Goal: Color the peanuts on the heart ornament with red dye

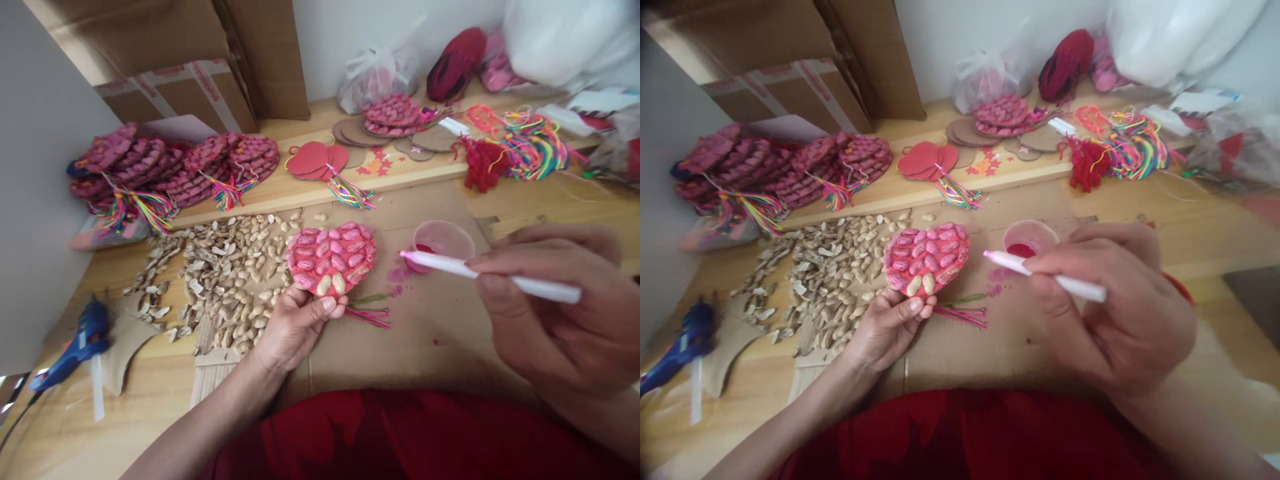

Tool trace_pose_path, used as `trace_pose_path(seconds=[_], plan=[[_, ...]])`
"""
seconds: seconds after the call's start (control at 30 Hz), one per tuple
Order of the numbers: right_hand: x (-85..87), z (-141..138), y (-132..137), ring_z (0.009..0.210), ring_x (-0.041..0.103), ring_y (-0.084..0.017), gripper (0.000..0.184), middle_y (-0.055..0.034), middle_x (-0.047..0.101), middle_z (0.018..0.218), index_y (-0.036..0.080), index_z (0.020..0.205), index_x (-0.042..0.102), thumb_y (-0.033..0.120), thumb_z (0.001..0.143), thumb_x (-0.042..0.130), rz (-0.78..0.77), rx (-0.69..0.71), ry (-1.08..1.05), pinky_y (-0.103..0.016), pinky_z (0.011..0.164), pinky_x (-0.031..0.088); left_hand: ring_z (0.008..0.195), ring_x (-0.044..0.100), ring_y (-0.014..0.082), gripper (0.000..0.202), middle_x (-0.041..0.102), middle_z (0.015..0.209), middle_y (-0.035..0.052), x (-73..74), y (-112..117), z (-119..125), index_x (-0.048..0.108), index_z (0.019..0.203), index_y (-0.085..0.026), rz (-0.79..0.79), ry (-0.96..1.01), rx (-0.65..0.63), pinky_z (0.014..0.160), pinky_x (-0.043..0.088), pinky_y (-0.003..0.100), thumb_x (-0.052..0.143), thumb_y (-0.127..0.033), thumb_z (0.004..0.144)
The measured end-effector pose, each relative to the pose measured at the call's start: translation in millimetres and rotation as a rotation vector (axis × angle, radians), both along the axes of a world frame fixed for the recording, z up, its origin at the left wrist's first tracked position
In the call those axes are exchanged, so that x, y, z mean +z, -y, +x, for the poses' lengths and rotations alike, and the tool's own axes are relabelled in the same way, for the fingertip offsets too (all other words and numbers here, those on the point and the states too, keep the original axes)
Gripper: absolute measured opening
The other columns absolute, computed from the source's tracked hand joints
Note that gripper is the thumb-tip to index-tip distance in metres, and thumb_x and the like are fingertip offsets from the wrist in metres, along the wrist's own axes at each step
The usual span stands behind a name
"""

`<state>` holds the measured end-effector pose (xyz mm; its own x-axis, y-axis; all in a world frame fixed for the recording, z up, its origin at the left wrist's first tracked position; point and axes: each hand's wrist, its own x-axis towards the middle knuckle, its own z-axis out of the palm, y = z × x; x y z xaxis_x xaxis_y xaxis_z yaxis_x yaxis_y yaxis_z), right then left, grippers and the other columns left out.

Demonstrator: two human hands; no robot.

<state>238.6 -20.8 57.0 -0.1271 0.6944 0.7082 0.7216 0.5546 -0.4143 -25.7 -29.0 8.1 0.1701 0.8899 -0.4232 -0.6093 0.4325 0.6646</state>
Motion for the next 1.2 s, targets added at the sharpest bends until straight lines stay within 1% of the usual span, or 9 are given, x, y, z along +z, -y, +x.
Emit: trace_pose_path(seconds=[0.1,0.17,0.33,0.47,0.63,0.77,0.87,1.03,1.2], plan=[[-2.5,11.4,-10.1,0.086,0.065,-0.023,0.013,-0.0017,0.073,0.084,0.029,0.099,0.072,0.026,0.086,0.072,0.022,-0.222,-0.027,-0.041,0.083,0.051,0.069,0.074,0.0099,0.033,0.078,0.076,0.0019,0.4,-0.1,0.0,0.078,0.086,-0.014,0.002,-0.026,-0.003,0.066,0.061,0.013,0.098,-0.015,0.06],[-4.7,16.3,-17.4,0.088,0.066,-0.022,0.007,-0.0017,0.074,0.084,0.028,0.095,0.072,0.029,0.088,0.07,-0.009,-0.27,0.057,-0.039,0.085,0.049,0.069,0.074,0.0103,0.032,0.077,0.075,0.0018,0.6,0.0,-0.1,0.078,0.085,-0.014,-0.002,-0.044,-0.004,0.066,0.06,0.013,0.098,-0.015,0.06],[-10.1,18.6,-28.0,0.081,0.064,-0.019,0.01,-0.0008,0.074,0.084,0.026,0.093,0.073,0.034,0.088,0.071,-0.068,-0.226,0.159,-0.038,0.083,0.045,0.067,0.073,0.0099,0.032,0.079,0.077,0.0043,-0.5,1.3,-1.6,0.078,0.084,-0.013,-0.014,-0.072,-0.01,0.066,0.06,0.013,0.098,-0.016,0.06],[-14.8,15.2,-30.4,0.08,0.063,-0.02,0.01,-0.0012,0.074,0.085,0.026,0.091,0.074,0.035,0.089,0.07,-0.092,-0.213,0.165,-0.042,0.085,0.043,0.069,0.073,0.0107,0.03,0.078,0.076,0.0039,-1.0,2.0,-2.4,0.078,0.084,-0.013,-0.009,-0.078,-0.015,0.066,0.06,0.014,0.097,-0.016,0.061],[-17.6,11.0,-30.4,0.085,0.066,-0.021,0.011,-0.0006,0.075,0.09,0.03,0.095,0.075,0.037,0.091,0.068,-0.131,-0.202,0.142,-0.046,0.089,0.043,0.068,0.073,0.0102,0.03,0.078,0.078,0.0033,0.4,1.2,-1.0,0.078,0.083,-0.013,-0.006,-0.078,-0.018,0.066,0.06,0.014,0.097,-0.016,0.061],[-18.2,11.7,-30.7,0.092,0.065,-0.023,0.016,-0.0032,0.071,0.092,0.027,0.093,0.076,0.042,0.09,0.069,-0.102,-0.242,0.111,-0.048,0.09,0.045,0.067,0.073,0.0092,0.031,0.078,0.078,0.0033,1.7,0.7,0.1,0.078,0.086,-0.013,0.008,-0.063,-0.03,0.066,0.059,0.013,0.097,-0.016,0.061],[-19.5,12.8,-31.9,0.091,0.064,-0.022,0.018,-0.0047,0.07,0.093,0.025,0.091,0.077,0.041,0.087,0.07,-0.082,-0.253,0.107,-0.046,0.089,0.045,0.069,0.073,0.0097,0.031,0.078,0.078,0.0027,2.4,0.4,0.6,0.078,0.085,-0.013,0.012,-0.055,-0.024,0.066,0.06,0.013,0.097,-0.016,0.061],[-20.1,12.5,-31.9,0.09,0.065,-0.021,0.017,-0.0033,0.073,0.096,0.027,0.09,0.078,0.042,0.087,0.069,-0.105,-0.211,0.116,-0.046,0.095,0.043,0.069,0.074,0.011,0.034,0.078,0.077,0.0028,4.1,-0.2,2.6,0.077,0.085,-0.013,-0.003,-0.051,-0.009,0.066,0.06,0.014,0.098,-0.015,0.059],[-17.5,19.8,-30.7,0.091,0.067,-0.023,0.019,-0.0051,0.074,0.094,0.027,0.094,0.077,0.044,0.087,0.073,-0.07,-0.264,0.06,-0.046,0.092,0.046,0.069,0.075,0.0126,0.035,0.077,0.076,0.0018,4.5,-0.2,3.7,0.075,0.084,-0.013,-0.001,-0.035,0.002,0.065,0.06,0.016,0.098,-0.015,0.059]])
